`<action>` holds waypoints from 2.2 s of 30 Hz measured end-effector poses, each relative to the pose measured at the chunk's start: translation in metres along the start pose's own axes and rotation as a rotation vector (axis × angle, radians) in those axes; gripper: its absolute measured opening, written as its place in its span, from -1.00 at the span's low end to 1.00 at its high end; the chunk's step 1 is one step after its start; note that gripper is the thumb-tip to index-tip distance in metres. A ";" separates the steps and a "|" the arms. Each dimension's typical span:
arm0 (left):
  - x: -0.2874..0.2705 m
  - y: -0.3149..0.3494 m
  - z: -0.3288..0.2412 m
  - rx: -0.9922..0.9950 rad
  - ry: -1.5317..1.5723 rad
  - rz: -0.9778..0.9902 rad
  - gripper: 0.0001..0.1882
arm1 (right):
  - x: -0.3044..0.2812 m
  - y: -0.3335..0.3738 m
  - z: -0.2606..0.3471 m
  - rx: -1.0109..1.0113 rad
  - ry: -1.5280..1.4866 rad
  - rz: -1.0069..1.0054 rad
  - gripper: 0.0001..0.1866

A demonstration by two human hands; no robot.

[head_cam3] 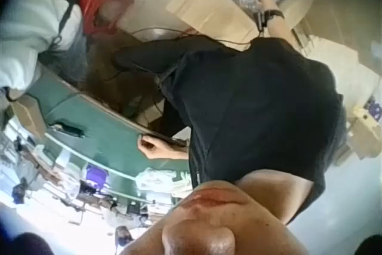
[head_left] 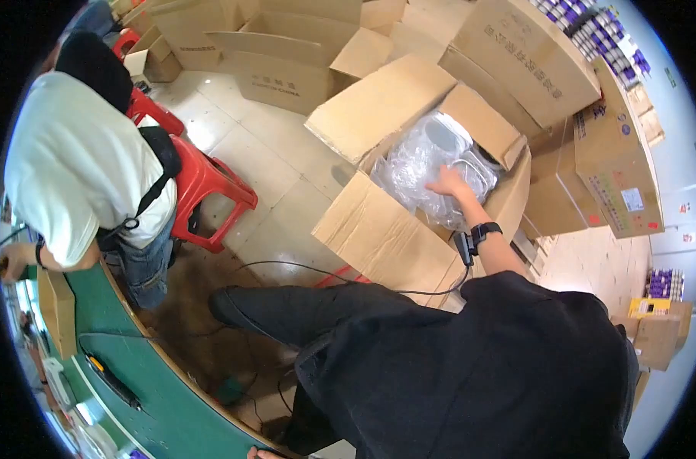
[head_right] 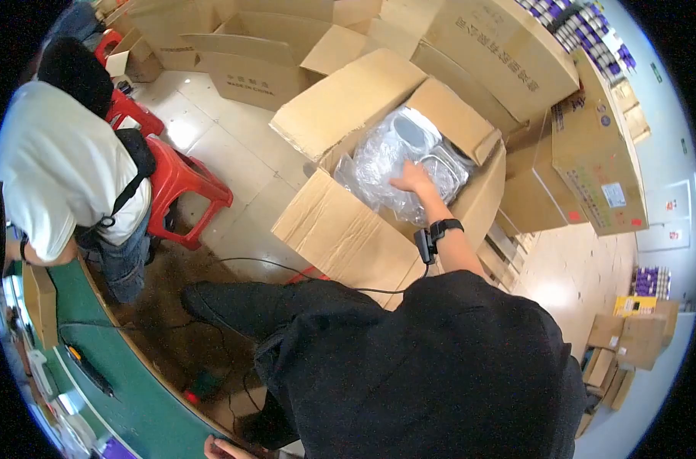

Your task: Assembling and testing the internal components and external housing of a portable white electric fan at a manufacturing workbench.

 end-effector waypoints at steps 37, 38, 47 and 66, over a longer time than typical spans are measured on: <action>0.058 -0.040 0.000 -0.186 -0.006 0.286 -0.83 | -0.037 -0.046 -0.167 0.124 -0.606 -0.524 -0.16; 0.081 -0.032 -0.041 -0.112 -0.087 0.314 -0.83 | -0.017 -0.023 -0.145 0.182 -0.605 -0.383 -0.09; 0.005 -0.021 -0.062 -0.151 0.018 0.181 -0.80 | -0.339 0.314 0.072 -0.747 -0.254 -1.128 -0.06; -0.133 0.078 0.042 -0.321 0.171 -0.666 -0.68 | -0.038 0.715 0.375 -3.161 -0.195 -0.590 -0.50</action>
Point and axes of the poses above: each hand's wrist, its own y-axis away from the middle knuckle, its own x-axis out of the palm, z = x × y, the point moved 9 cm from there along -y, towards the middle knuckle, and after that the axes turned 14 degrees about y, right-handed, at the moved point
